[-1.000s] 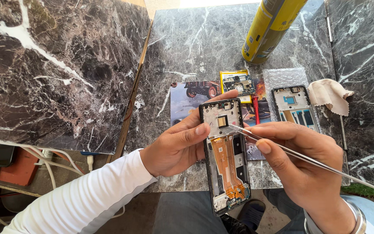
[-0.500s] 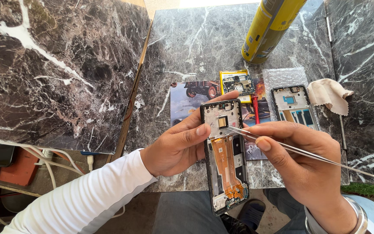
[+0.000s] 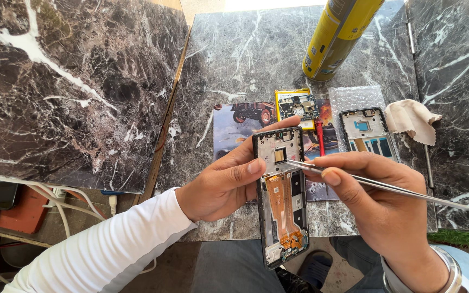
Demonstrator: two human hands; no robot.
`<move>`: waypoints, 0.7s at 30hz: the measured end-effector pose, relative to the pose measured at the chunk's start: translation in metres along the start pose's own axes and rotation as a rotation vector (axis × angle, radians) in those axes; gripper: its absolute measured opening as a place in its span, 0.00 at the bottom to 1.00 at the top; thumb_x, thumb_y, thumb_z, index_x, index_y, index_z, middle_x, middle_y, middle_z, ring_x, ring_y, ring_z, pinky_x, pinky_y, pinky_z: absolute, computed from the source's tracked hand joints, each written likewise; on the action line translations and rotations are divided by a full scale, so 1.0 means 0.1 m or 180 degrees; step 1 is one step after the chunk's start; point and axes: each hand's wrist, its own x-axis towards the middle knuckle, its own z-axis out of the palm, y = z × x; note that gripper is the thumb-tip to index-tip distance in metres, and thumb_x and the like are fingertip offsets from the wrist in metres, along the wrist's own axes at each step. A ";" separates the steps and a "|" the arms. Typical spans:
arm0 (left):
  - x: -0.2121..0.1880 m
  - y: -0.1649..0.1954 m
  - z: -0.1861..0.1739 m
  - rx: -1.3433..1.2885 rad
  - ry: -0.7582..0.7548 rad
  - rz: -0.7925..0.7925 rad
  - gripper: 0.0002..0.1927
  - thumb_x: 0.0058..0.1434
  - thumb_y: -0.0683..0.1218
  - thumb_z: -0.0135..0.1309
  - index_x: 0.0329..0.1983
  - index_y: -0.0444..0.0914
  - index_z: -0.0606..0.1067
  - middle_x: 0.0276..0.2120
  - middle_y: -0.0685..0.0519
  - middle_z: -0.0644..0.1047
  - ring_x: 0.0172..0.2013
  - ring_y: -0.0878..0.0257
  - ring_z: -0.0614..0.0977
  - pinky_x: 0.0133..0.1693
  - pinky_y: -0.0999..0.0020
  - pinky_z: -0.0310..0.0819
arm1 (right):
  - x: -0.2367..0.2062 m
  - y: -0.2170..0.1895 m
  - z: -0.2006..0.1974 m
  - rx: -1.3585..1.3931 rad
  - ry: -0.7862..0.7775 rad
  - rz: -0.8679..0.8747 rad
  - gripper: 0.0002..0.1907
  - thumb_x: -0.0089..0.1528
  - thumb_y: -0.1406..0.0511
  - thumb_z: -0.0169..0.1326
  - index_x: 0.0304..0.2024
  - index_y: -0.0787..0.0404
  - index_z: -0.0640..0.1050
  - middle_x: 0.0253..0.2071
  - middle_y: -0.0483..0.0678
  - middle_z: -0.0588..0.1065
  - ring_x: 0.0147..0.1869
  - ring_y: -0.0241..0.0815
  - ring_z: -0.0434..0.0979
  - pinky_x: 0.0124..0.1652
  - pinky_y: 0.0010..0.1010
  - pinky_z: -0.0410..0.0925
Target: The person holds a disassembled phone chassis in one hand and uses tweezers to pick at and reposition small internal components inside it. They work on a second phone frame on the bench, transfer a small part with the tweezers, and continue prying and adjusting parts inside the chassis.
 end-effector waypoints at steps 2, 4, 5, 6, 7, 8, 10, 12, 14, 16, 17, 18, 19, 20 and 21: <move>0.00 0.00 0.00 0.0009 0.0003 -0.0010 0.41 0.74 0.55 0.48 0.84 0.43 0.44 0.72 0.48 0.63 0.71 0.59 0.67 0.70 0.58 0.63 | 0.00 0.01 -0.01 0.0118 -0.0025 0.0013 0.12 0.64 0.71 0.56 0.48 0.74 0.80 0.41 0.57 0.84 0.46 0.41 0.86 0.46 0.27 0.78; 0.00 0.00 0.01 0.0040 0.0010 -0.0006 0.42 0.74 0.55 0.48 0.84 0.43 0.44 0.73 0.48 0.63 0.71 0.59 0.67 0.71 0.59 0.63 | 0.00 0.01 -0.01 0.0124 -0.0018 0.0071 0.12 0.64 0.71 0.56 0.48 0.74 0.80 0.41 0.58 0.84 0.47 0.42 0.86 0.47 0.29 0.78; 0.00 0.00 0.01 0.0019 0.0004 -0.0015 0.42 0.74 0.55 0.48 0.84 0.43 0.44 0.73 0.48 0.63 0.71 0.59 0.67 0.71 0.59 0.63 | 0.00 0.02 -0.01 0.0175 -0.0027 0.0055 0.12 0.64 0.71 0.56 0.48 0.74 0.80 0.42 0.58 0.84 0.47 0.42 0.86 0.47 0.29 0.77; -0.01 0.00 0.01 -0.0003 -0.0001 -0.0023 0.42 0.74 0.55 0.48 0.84 0.43 0.44 0.72 0.48 0.63 0.71 0.59 0.67 0.71 0.59 0.63 | -0.01 0.02 -0.01 0.0226 -0.0036 0.0039 0.13 0.64 0.71 0.56 0.48 0.74 0.80 0.42 0.58 0.84 0.47 0.41 0.86 0.47 0.28 0.77; -0.01 0.01 0.00 -0.0025 -0.0006 -0.0032 0.42 0.74 0.55 0.48 0.85 0.44 0.44 0.72 0.47 0.63 0.71 0.59 0.67 0.71 0.59 0.63 | -0.01 0.02 -0.01 0.0276 -0.0044 0.0023 0.13 0.64 0.71 0.56 0.49 0.74 0.80 0.43 0.58 0.84 0.47 0.41 0.85 0.48 0.28 0.77; -0.01 0.01 0.00 -0.0029 -0.0001 -0.0035 0.42 0.74 0.55 0.48 0.84 0.44 0.44 0.72 0.47 0.63 0.70 0.59 0.67 0.70 0.59 0.63 | -0.01 0.02 -0.01 0.0182 -0.0045 0.0027 0.13 0.64 0.71 0.56 0.48 0.74 0.80 0.42 0.57 0.84 0.47 0.41 0.86 0.47 0.27 0.77; -0.01 0.00 0.01 -0.0037 0.0009 -0.0040 0.42 0.74 0.55 0.48 0.84 0.44 0.44 0.72 0.47 0.63 0.70 0.58 0.67 0.70 0.58 0.63 | -0.01 0.01 -0.04 -0.0006 -0.0048 0.0034 0.13 0.64 0.70 0.57 0.47 0.73 0.81 0.41 0.57 0.84 0.45 0.40 0.86 0.45 0.26 0.77; -0.01 0.00 0.00 -0.0024 0.0015 -0.0033 0.42 0.74 0.55 0.48 0.84 0.44 0.44 0.72 0.47 0.63 0.71 0.59 0.66 0.70 0.58 0.63 | -0.01 0.01 -0.04 -0.0059 -0.0031 0.0054 0.13 0.64 0.69 0.57 0.48 0.73 0.81 0.41 0.56 0.85 0.44 0.38 0.85 0.42 0.25 0.76; -0.01 -0.02 0.00 -0.0014 0.0012 -0.0022 0.42 0.74 0.55 0.48 0.84 0.44 0.44 0.73 0.47 0.62 0.71 0.59 0.66 0.71 0.58 0.62 | -0.01 0.02 -0.03 -0.0060 -0.0032 0.0062 0.13 0.63 0.69 0.58 0.48 0.73 0.82 0.41 0.56 0.85 0.43 0.37 0.85 0.41 0.24 0.76; -0.01 -0.02 0.00 -0.0003 0.0002 -0.0003 0.42 0.74 0.55 0.48 0.84 0.44 0.44 0.73 0.47 0.62 0.71 0.59 0.66 0.71 0.58 0.61 | -0.01 0.02 -0.03 -0.0009 -0.0052 0.0051 0.13 0.63 0.69 0.58 0.48 0.72 0.81 0.41 0.56 0.85 0.43 0.37 0.85 0.41 0.23 0.76; -0.01 -0.02 0.00 -0.0008 0.0006 -0.0003 0.42 0.74 0.55 0.48 0.84 0.43 0.44 0.73 0.47 0.62 0.72 0.59 0.66 0.71 0.58 0.61 | -0.01 0.02 -0.02 -0.0010 -0.0047 0.0060 0.13 0.63 0.69 0.58 0.48 0.72 0.81 0.40 0.55 0.85 0.43 0.36 0.85 0.40 0.22 0.76; -0.01 -0.02 0.00 -0.0012 0.0010 -0.0003 0.42 0.74 0.55 0.48 0.84 0.43 0.44 0.73 0.47 0.62 0.72 0.59 0.66 0.71 0.58 0.61 | -0.01 0.02 -0.02 -0.0010 -0.0043 0.0068 0.13 0.63 0.69 0.58 0.48 0.72 0.81 0.40 0.54 0.85 0.42 0.35 0.85 0.39 0.22 0.75; -0.01 -0.02 0.00 -0.0017 0.0014 -0.0004 0.42 0.74 0.54 0.48 0.84 0.43 0.44 0.73 0.47 0.62 0.72 0.59 0.65 0.71 0.58 0.61 | -0.01 0.01 -0.02 -0.0010 -0.0038 0.0076 0.12 0.63 0.69 0.58 0.48 0.71 0.81 0.40 0.54 0.85 0.41 0.34 0.84 0.39 0.21 0.75; -0.01 -0.02 0.00 -0.0020 0.0018 -0.0006 0.42 0.74 0.55 0.48 0.84 0.43 0.44 0.73 0.47 0.62 0.72 0.59 0.65 0.71 0.58 0.61 | -0.01 0.01 -0.02 -0.0109 -0.0026 0.0075 0.12 0.63 0.69 0.58 0.47 0.71 0.82 0.39 0.53 0.85 0.39 0.32 0.82 0.36 0.20 0.72; -0.01 -0.02 0.00 -0.0022 0.0022 -0.0008 0.42 0.74 0.55 0.48 0.84 0.43 0.44 0.73 0.47 0.62 0.72 0.59 0.65 0.71 0.58 0.61 | -0.01 0.00 -0.02 -0.0207 -0.0014 0.0073 0.12 0.63 0.70 0.58 0.47 0.70 0.82 0.38 0.52 0.85 0.37 0.31 0.80 0.34 0.19 0.70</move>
